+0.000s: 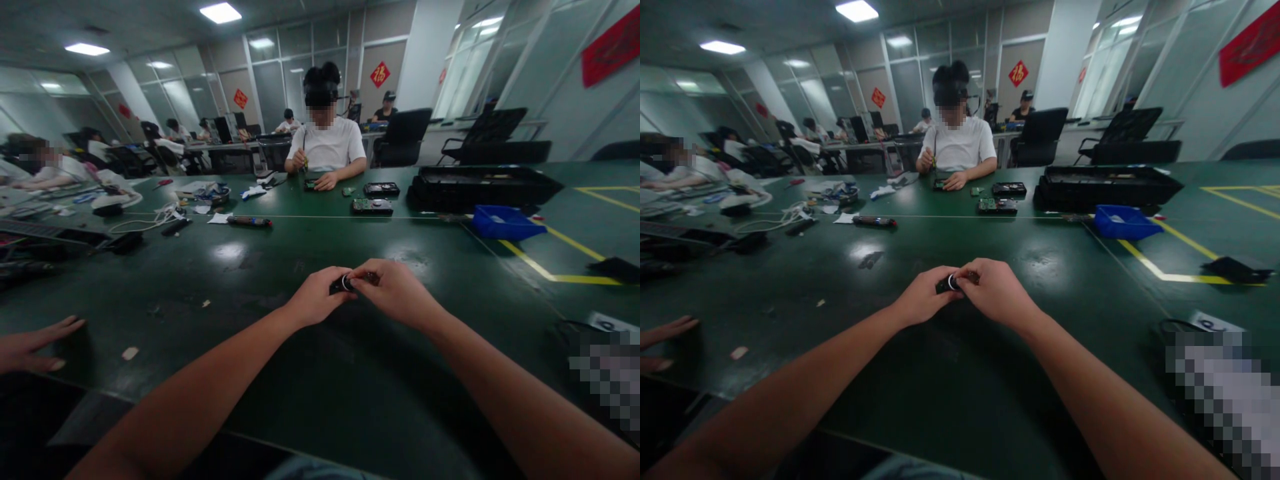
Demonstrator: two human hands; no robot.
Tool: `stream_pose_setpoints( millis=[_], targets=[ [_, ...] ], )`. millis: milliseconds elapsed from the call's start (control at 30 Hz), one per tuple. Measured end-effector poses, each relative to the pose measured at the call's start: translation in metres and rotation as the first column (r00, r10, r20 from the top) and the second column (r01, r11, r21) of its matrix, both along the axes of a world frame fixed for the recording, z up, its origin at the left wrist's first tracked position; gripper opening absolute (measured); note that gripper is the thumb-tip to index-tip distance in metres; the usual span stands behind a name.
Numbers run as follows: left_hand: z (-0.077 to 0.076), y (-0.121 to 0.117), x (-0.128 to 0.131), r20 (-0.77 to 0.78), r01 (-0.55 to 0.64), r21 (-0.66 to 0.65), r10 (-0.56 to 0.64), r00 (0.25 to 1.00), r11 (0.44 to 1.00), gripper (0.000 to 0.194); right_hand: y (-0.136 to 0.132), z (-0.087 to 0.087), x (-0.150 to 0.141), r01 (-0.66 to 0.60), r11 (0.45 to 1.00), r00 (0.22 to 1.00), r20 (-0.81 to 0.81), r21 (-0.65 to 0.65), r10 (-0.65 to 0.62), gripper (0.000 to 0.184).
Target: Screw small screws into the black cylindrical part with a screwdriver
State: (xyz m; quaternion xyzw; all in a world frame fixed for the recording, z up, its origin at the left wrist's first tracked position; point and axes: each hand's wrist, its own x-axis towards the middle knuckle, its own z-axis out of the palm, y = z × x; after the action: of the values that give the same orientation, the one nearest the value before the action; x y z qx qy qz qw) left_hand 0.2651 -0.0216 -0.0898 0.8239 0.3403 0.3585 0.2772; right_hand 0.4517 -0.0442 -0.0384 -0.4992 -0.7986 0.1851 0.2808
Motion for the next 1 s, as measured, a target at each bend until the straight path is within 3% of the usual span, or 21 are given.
stream_pose_setpoints(
  millis=[200,567,800,1000],
  targets=[
    [0.004,-0.003,0.0,-0.06,0.04,0.029,-0.039,0.997,0.999,0.032,0.005,-0.005,0.002,0.11,0.99,0.991,-0.07,-0.084,-0.116,0.014],
    [0.003,-0.002,-0.001,-0.033,0.031,0.001,-0.031,0.999,1.0,0.033,0.002,-0.004,0.001,0.116,0.99,0.993,-0.027,-0.074,-0.119,0.026],
    [-0.001,0.004,-0.006,0.027,-0.081,-0.08,0.084,0.996,0.993,0.038,0.005,0.005,0.016,0.13,0.98,0.963,-0.217,-0.149,-0.161,0.03],
    [-0.004,0.011,-0.012,0.102,-0.101,-0.089,0.11,0.989,0.991,0.038,-0.007,0.025,0.025,0.205,0.979,0.975,-0.086,0.017,-0.203,0.036]
  ],
)
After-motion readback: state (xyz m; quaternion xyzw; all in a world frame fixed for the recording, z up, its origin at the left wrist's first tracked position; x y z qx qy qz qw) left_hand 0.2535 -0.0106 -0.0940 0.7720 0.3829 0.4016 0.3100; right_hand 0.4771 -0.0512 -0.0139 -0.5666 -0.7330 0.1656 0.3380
